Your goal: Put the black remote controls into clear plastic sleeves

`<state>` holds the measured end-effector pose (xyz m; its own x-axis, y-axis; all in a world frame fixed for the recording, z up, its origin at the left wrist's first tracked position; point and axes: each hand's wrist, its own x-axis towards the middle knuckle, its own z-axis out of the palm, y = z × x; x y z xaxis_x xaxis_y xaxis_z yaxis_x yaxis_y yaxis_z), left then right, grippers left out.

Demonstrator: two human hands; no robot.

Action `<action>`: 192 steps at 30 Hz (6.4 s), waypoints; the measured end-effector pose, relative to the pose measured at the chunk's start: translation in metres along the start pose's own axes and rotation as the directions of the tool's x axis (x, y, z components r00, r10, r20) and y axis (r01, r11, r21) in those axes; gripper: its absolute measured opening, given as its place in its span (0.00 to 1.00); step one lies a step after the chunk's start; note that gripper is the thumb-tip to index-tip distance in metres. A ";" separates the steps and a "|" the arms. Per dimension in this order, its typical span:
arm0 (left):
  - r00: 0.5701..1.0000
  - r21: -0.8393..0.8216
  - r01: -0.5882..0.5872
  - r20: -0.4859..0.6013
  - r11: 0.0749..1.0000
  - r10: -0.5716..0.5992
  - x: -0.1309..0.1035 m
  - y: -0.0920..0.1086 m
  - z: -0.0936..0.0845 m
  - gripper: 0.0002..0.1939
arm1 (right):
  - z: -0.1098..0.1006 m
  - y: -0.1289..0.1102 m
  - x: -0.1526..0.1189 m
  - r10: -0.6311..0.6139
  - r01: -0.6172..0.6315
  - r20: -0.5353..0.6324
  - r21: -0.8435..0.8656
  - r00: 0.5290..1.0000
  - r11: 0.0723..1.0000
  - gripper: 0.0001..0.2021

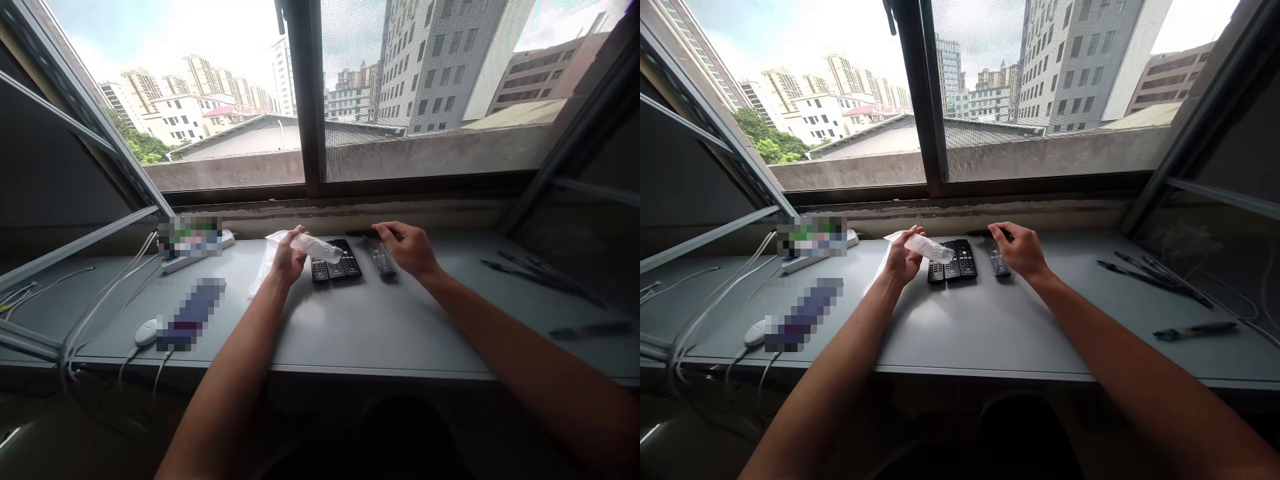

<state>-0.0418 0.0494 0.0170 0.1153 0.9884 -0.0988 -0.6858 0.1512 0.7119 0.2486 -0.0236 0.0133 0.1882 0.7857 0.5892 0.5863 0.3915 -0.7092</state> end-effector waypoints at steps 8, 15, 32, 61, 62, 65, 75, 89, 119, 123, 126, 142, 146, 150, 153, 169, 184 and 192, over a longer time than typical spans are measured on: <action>1.000 0.000 -0.005 -0.003 1.000 0.005 0.003 -0.001 -0.001 0.13 | 0.006 0.015 0.014 0.407 -0.348 0.048 0.616 0.912 0.707 0.05; 1.000 -0.002 -0.006 -0.008 1.000 0.006 0.002 -0.001 -0.001 0.14 | 0.001 0.010 0.017 0.598 -0.602 0.363 0.755 0.714 0.260 0.09; 0.996 0.035 -0.047 -0.079 0.998 0.050 0.005 -0.004 -0.005 0.15 | 0.002 -0.006 0.006 0.445 -0.730 0.632 0.679 0.634 0.074 0.08; 0.994 0.102 -0.085 -0.063 0.991 0.092 0.006 -0.006 -0.004 0.13 | 0.011 -0.016 0.000 0.271 -0.761 0.749 0.644 0.605 -0.079 0.17; 0.994 0.102 -0.088 -0.062 0.991 0.094 0.006 -0.006 -0.004 0.13 | 0.011 -0.017 0.000 0.262 -0.757 0.748 0.647 0.610 -0.086 0.18; 0.993 0.110 -0.088 -0.063 0.990 0.096 0.006 -0.006 -0.004 0.13 | 0.010 -0.021 -0.003 0.236 -0.730 0.723 0.680 0.649 -0.076 0.16; 0.995 0.115 -0.081 -0.051 0.990 0.088 0.004 -0.007 -0.002 0.13 | 0.009 -0.029 -0.002 0.213 -0.779 0.786 0.612 0.581 -0.136 0.21; 0.994 0.089 -0.090 -0.051 0.992 0.095 0.006 -0.007 -0.005 0.14 | 0.008 -0.031 -0.001 0.204 -0.861 0.859 0.497 0.470 -0.107 0.22; 0.994 0.077 -0.091 -0.048 0.993 0.095 0.006 -0.006 -0.006 0.12 | 0.013 -0.027 -0.005 0.254 -0.776 0.797 0.598 0.548 -0.202 0.19; 0.995 0.075 -0.085 -0.044 0.994 0.088 0.006 -0.006 -0.006 0.11 | 0.015 -0.030 -0.004 0.394 -0.703 0.699 0.692 0.597 -0.163 0.16; 0.995 0.072 -0.084 -0.046 0.994 0.088 0.006 -0.006 -0.007 0.11 | 0.014 -0.028 -0.001 0.422 -0.697 0.688 0.698 0.590 -0.164 0.15; 0.995 0.048 -0.077 -0.061 0.996 0.080 0.006 -0.005 -0.006 0.13 | 0.016 -0.031 -0.006 0.310 -0.773 0.747 0.632 0.587 -0.059 0.16; 0.994 0.046 -0.082 -0.066 0.996 0.085 0.006 -0.004 -0.006 0.10 | 0.013 -0.033 -0.006 0.299 -0.754 0.727 0.656 0.618 -0.035 0.17; 0.993 -0.016 -0.058 -0.105 0.998 0.056 0.005 0.002 -0.005 0.08 | 0.012 -0.035 -0.006 0.302 -0.675 0.651 0.737 0.696 -0.031 0.16; 0.987 -0.065 -0.039 -0.155 0.997 0.029 0.002 0.008 -0.004 0.08 | 0.013 -0.034 -0.006 0.310 -0.647 0.617 0.762 0.724 -0.007 0.11; 0.987 -0.160 -0.040 -0.159 0.986 0.014 0.005 0.016 -0.009 0.12 | 0.025 -0.032 -0.020 -0.010 -0.196 0.277 0.703 0.961 0.684 0.10; 0.968 -0.260 -0.136 -0.240 0.956 0.072 0.010 0.019 -0.015 0.15 | 0.025 -0.038 -0.024 -0.071 -0.208 0.397 0.615 0.915 0.761 0.26; 0.953 -0.263 -0.183 -0.285 0.947 0.105 0.011 0.020 -0.017 0.17 | 0.026 -0.034 -0.023 0.034 -0.292 0.423 0.562 0.906 0.774 0.22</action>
<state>-0.0665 0.0633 0.0189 -0.1670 0.9617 -0.2175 -0.8596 -0.0340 0.5099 0.2038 -0.0430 0.0138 -0.1426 0.9275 0.3455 -0.0440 0.3428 -0.9384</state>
